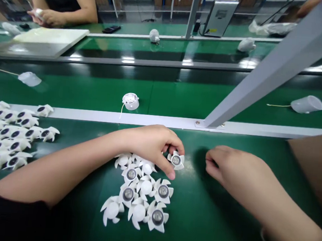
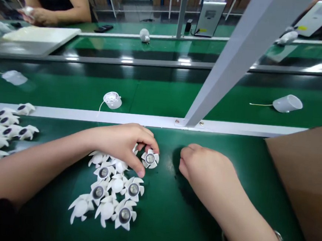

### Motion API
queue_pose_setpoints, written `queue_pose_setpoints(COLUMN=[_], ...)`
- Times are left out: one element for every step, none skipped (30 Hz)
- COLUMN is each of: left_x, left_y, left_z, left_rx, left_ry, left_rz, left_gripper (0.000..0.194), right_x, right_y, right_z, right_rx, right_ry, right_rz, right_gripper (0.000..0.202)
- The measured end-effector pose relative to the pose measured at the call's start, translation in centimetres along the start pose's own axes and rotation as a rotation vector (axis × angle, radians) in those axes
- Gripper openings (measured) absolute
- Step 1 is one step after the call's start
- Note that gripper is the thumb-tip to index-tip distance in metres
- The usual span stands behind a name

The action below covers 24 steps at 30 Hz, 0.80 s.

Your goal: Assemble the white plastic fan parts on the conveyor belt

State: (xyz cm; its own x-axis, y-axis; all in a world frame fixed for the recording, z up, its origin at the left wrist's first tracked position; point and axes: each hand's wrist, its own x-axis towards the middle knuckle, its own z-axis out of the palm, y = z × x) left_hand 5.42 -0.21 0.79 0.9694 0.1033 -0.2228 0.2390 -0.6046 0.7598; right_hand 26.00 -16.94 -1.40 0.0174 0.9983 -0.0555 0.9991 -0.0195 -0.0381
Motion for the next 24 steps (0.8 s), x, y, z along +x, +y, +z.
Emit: queue_pose_setpoints(left_x=[0.1,0.2,0.3,0.4,0.5,0.7,0.8,0.8,0.9,0.9,0.8,0.8,0.8,0.7,0.7,0.7,0.8,0.8,0.9,0.9,1.0,1.1,1.1,1.1], left_y=[-0.3,-0.7,-1.0,-1.3,-1.6,-1.7,-1.8,-1.8,-1.8,-1.7,-1.7,-1.6,-1.6,-1.6,-1.6,-1.7,-1.8,-1.8,-1.9,-2.0,-2.0,-2.1,-2.1,-2.1], left_z=[-0.2,-0.3,-0.3,-0.3,-0.2,-0.1,0.1,0.2,0.3,0.3,0.3,0.3,0.3,0.3,0.3,0.3,0.3,0.4,0.4,0.4,0.5,0.5,0.5,0.5], left_rx=[-0.026,-0.049,-0.066,-0.074,-0.075,-0.072,-0.068,-0.065,-0.064,-0.065,-0.066,-0.067,-0.064,-0.061,-0.055,-0.048,-0.043,-0.040,-0.040,-0.042,-0.045,-0.050,-0.054,-0.055], left_ry=[-0.018,-0.022,-0.013,0.005,0.026,0.044,0.055,0.062,0.069,0.076,0.083,0.088,0.090,0.091,0.090,0.089,0.088,0.088,0.086,0.084,0.083,0.082,0.081,0.080], left_rz=[0.019,0.034,0.048,0.060,0.071,0.081,0.089,0.092,0.097,0.101,0.105,0.106,0.103,0.098,0.091,0.086,0.085,0.088,0.091,0.093,0.093,0.090,0.085,0.079], left_gripper=[0.051,0.049,0.046,0.042,0.040,0.038,0.036,0.035,0.033,0.032,0.031,0.030,0.030,0.030,0.029,0.029,0.029,0.030,0.031,0.032,0.032,0.032,0.032,0.032], right_x=[0.0,0.1,0.2,0.3,0.4,0.5,0.6,0.6,0.7,0.8,0.8,0.8,0.9,0.9,1.0,1.0,1.1,1.2,1.2,1.3,1.3,1.3,1.3,1.2], right_y=[0.1,0.2,0.0,-0.3,-0.7,-1.3,-1.9,-2.5,-3.0,-3.4,-3.7,-3.9,-4.0,-4.0,-4.0,-4.0,-4.0,-4.0,-4.1,-4.2,-4.3,-4.4,-4.4,-4.4], right_z=[0.0,-0.2,-0.4,-0.6,-0.9,-1.1,-1.2,-1.2,-1.0,-0.8,-0.5,-0.2,0.1,0.4,0.6,0.7,0.8,0.8,0.7,0.7,0.6,0.6,0.5,0.5], right_rx=[0.059,0.144,0.251,0.364,0.467,0.547,0.598,0.622,0.621,0.600,0.567,0.526,0.483,0.443,0.415,0.399,0.392,0.390,0.389,0.385,0.377,0.366,0.356,0.349], right_ry=[0.033,0.060,0.081,0.096,0.109,0.118,0.124,0.126,0.125,0.127,0.130,0.139,0.156,0.172,0.180,0.180,0.176,0.172,0.168,0.171,0.183,0.195,0.202,0.205], right_rz=[-0.021,-0.041,-0.060,-0.079,-0.101,-0.119,-0.136,-0.154,-0.173,-0.194,-0.213,-0.230,-0.245,-0.255,-0.263,-0.272,-0.279,-0.287,-0.293,-0.297,-0.299,-0.298,-0.298,-0.296], right_gripper=[0.017,0.014,0.012,0.010,0.011,0.012,0.013,0.013,0.012,0.011,0.010,0.010,0.009,0.009,0.009,0.009,0.010,0.010,0.010,0.010,0.011,0.011,0.011,0.011])
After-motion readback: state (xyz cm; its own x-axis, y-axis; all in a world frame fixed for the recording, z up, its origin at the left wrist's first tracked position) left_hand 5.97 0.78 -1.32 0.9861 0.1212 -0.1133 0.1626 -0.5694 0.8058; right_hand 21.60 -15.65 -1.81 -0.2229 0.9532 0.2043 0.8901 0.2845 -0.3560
